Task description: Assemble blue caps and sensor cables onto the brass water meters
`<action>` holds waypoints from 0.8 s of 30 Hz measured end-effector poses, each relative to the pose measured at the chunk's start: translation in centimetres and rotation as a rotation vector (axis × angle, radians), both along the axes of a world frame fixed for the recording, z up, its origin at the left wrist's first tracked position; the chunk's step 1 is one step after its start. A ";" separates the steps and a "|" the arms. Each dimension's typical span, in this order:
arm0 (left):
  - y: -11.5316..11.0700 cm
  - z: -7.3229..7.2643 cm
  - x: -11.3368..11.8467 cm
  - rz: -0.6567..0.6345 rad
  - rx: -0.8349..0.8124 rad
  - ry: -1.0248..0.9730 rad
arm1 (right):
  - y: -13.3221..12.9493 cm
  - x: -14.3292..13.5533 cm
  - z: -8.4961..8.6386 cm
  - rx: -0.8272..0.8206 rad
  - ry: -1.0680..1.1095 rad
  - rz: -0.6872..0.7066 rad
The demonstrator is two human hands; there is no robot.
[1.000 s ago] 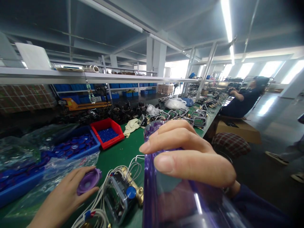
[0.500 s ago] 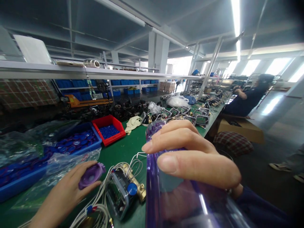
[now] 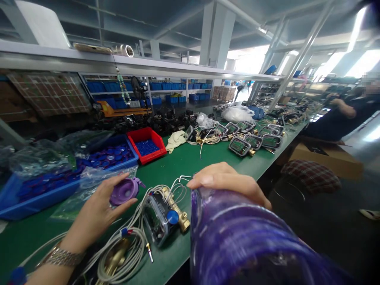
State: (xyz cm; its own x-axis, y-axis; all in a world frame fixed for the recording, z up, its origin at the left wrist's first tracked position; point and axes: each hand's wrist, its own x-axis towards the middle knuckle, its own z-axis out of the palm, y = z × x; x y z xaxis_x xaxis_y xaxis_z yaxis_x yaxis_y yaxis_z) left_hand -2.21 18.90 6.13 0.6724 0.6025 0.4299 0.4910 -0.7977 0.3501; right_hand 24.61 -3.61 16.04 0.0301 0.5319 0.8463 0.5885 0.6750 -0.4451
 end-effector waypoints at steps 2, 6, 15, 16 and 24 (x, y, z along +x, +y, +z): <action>-0.4 0.6 0.1 0.004 -0.001 0.029 | -0.2 0.1 -1.7 -0.142 0.140 0.102; -0.9 1.9 -0.2 0.010 0.042 0.077 | -0.3 0.5 -4.9 -0.427 0.233 0.108; -7.5 7.3 1.7 -0.119 0.092 0.142 | 1.1 -0.5 -8.3 -0.732 0.293 0.135; -8.4 7.8 2.3 -0.146 0.085 0.149 | 1.2 -0.7 -8.4 -0.737 0.276 0.137; -11.3 10.9 4.4 -0.269 -0.085 0.147 | 0.8 -0.6 -9.2 -0.736 0.162 0.072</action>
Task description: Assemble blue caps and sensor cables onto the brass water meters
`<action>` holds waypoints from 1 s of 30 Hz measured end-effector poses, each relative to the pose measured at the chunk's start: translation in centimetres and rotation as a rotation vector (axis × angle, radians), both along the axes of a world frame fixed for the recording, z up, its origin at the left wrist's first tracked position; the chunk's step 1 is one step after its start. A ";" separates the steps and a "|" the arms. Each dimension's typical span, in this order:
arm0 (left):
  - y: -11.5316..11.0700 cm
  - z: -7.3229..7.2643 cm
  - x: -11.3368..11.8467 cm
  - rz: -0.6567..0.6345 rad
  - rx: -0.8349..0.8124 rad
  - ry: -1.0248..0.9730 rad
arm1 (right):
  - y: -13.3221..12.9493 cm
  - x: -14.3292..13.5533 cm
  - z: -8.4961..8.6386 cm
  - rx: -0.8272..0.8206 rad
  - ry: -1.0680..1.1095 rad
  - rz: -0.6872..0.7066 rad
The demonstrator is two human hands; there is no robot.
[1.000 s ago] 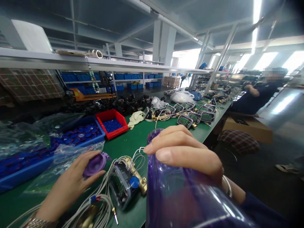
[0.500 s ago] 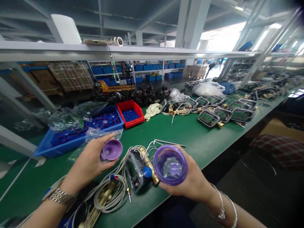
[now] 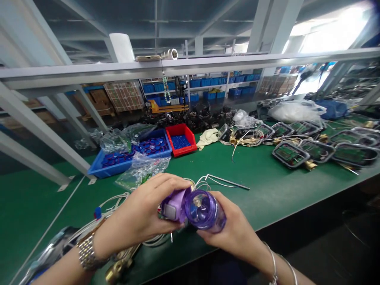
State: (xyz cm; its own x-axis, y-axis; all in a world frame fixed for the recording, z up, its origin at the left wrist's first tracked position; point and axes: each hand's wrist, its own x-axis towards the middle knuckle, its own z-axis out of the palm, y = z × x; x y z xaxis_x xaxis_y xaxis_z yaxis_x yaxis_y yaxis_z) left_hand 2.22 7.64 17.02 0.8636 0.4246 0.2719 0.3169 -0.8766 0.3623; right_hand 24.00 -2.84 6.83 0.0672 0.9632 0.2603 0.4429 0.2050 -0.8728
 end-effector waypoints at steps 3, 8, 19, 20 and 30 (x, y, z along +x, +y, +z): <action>-0.1 0.5 0.4 -0.005 -0.050 -0.018 | -0.3 0.3 0.0 -0.002 -0.046 -0.014; -0.7 0.5 2.0 0.033 -0.014 0.006 | -0.5 0.3 0.0 0.022 -0.134 -0.034; -1.8 -1.0 4.0 0.227 0.029 0.138 | -0.7 0.6 -0.6 0.008 -0.304 -0.123; -1.7 -0.6 3.9 0.137 0.030 0.135 | -0.8 0.7 -0.5 -0.032 -0.233 -0.075; -2.3 2.1 0.7 0.116 -0.131 -0.062 | -1.5 0.5 0.3 -0.223 0.313 0.203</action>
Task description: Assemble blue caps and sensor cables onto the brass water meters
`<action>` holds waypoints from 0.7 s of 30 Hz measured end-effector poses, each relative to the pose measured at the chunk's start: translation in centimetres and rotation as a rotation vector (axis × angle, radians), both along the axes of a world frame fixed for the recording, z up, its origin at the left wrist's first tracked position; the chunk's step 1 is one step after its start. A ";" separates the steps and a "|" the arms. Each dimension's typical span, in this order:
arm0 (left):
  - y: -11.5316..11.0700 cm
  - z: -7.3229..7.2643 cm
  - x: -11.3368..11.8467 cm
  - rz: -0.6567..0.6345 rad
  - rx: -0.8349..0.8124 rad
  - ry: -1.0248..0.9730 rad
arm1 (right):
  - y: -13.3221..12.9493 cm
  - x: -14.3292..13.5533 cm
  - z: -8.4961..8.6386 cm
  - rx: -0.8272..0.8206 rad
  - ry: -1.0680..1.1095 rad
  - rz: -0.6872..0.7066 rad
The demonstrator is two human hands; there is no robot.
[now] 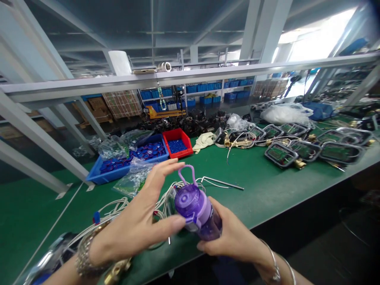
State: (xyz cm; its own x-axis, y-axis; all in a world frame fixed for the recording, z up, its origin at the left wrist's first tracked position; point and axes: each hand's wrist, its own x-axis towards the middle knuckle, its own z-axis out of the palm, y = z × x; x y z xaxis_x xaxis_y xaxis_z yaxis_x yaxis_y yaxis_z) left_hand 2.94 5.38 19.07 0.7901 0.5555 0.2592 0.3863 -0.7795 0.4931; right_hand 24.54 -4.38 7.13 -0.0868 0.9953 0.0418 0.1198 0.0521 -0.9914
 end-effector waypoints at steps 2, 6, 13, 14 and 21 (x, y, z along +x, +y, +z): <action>0.0 -0.8 0.3 0.183 -0.027 -0.018 | -0.1 -0.2 0.1 0.015 -0.067 -0.037; -0.5 -1.1 1.1 0.142 -0.083 0.134 | -0.1 -0.8 0.0 0.040 -0.153 -0.086; -1.9 0.0 0.1 -0.208 0.074 0.175 | 0.3 -0.4 0.0 0.003 -0.005 -0.050; -1.8 -0.1 -0.2 -0.194 0.073 0.171 | 0.3 -0.2 0.1 0.001 0.046 -0.035; 0.9 -1.8 -2.1 0.005 0.056 0.009 | 0.0 -0.1 1.5 -0.006 0.218 0.085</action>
